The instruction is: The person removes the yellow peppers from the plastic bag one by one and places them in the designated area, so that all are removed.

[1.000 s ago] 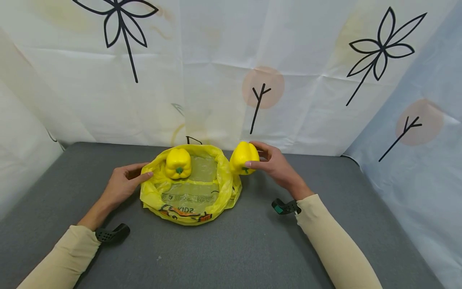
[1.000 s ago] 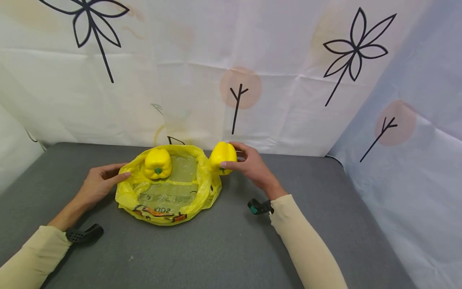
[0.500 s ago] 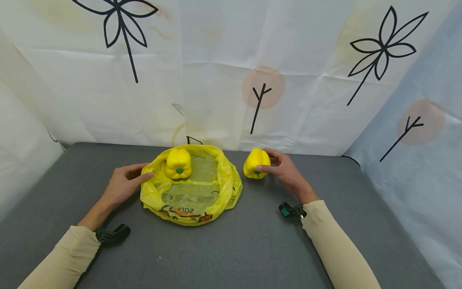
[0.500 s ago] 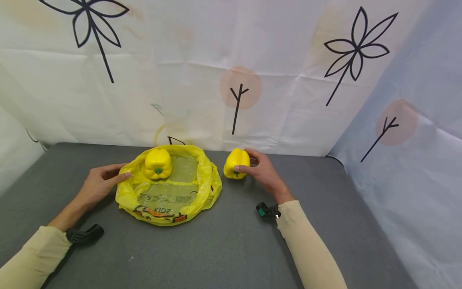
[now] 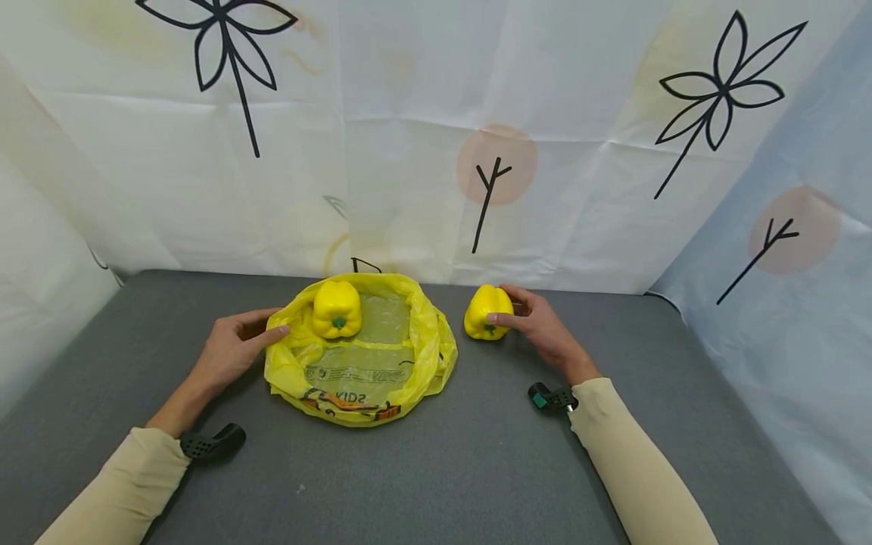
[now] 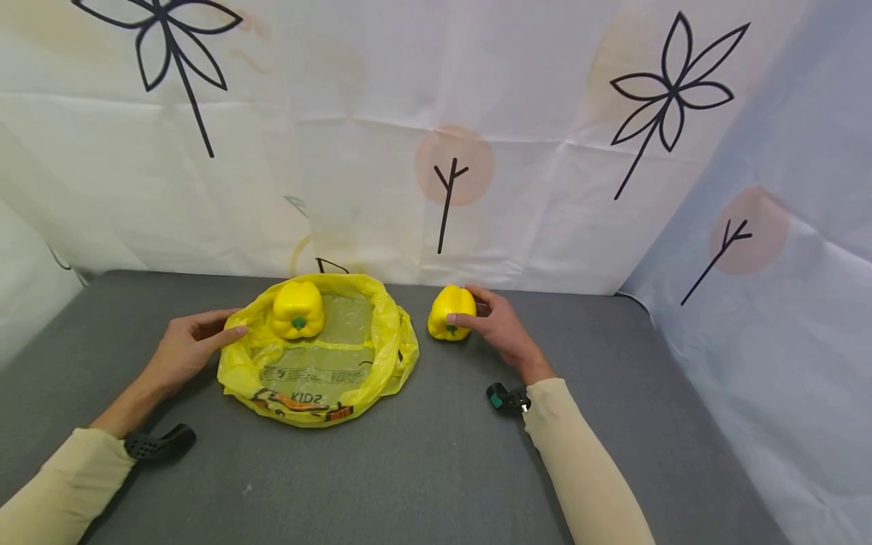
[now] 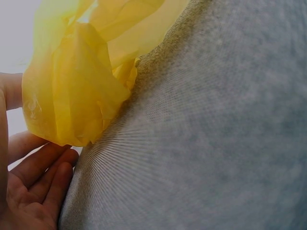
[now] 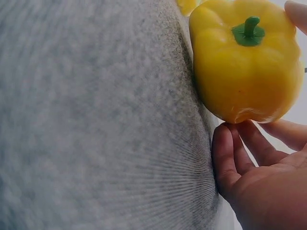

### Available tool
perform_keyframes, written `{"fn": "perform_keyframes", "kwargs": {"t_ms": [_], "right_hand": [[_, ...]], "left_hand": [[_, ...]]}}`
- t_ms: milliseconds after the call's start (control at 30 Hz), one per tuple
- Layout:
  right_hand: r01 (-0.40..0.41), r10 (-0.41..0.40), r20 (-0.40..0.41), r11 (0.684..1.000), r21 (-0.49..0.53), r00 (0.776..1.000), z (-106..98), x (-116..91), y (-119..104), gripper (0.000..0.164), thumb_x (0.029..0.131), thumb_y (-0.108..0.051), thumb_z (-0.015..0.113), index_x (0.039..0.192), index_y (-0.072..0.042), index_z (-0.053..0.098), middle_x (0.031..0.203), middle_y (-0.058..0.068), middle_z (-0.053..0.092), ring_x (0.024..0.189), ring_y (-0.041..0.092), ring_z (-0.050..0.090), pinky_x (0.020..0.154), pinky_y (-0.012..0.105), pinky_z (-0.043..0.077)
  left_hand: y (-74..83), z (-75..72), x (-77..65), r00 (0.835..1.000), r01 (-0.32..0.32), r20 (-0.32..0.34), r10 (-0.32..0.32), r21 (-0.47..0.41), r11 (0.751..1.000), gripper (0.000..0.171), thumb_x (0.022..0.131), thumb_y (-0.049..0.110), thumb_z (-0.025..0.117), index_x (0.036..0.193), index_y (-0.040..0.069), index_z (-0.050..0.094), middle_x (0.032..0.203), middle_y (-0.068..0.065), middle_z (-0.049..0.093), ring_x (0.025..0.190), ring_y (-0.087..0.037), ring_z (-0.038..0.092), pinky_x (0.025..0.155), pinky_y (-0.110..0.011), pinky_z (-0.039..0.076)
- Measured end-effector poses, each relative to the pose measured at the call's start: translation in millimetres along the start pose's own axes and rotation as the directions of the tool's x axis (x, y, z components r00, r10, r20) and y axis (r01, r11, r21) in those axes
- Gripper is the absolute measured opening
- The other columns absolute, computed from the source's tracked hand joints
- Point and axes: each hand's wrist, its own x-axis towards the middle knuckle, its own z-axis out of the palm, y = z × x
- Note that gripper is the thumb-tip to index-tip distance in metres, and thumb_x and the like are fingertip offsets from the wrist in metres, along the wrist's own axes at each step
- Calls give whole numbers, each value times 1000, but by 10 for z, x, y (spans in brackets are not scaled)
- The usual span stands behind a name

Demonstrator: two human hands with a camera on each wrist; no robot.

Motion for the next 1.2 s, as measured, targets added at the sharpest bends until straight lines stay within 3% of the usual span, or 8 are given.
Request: {"fn": "perform_keyframes", "kwargs": {"t_ms": [500, 1200], "right_hand": [[-13, 14, -4, 994, 109, 1000, 43, 42, 93, 73, 99, -22, 68, 158, -2, 31, 154, 18, 41, 139, 37, 40, 116, 52, 27], [-41, 43, -40, 998, 50, 998, 105, 29, 34, 75, 99, -32, 69, 158, -4, 32, 155, 17, 41, 141, 35, 39, 117, 52, 28]], "left_hand": [[17, 1, -1, 1000, 1, 2, -1, -16, 1000, 54, 103, 33, 63, 144, 0, 55, 137, -23, 59, 102, 14, 51, 83, -9, 45], [22, -7, -5, 1000, 14, 14, -13, -13, 1000, 55, 103, 35, 63, 145, 1, 54, 138, -23, 59, 101, 14, 52, 82, -10, 46]]}}
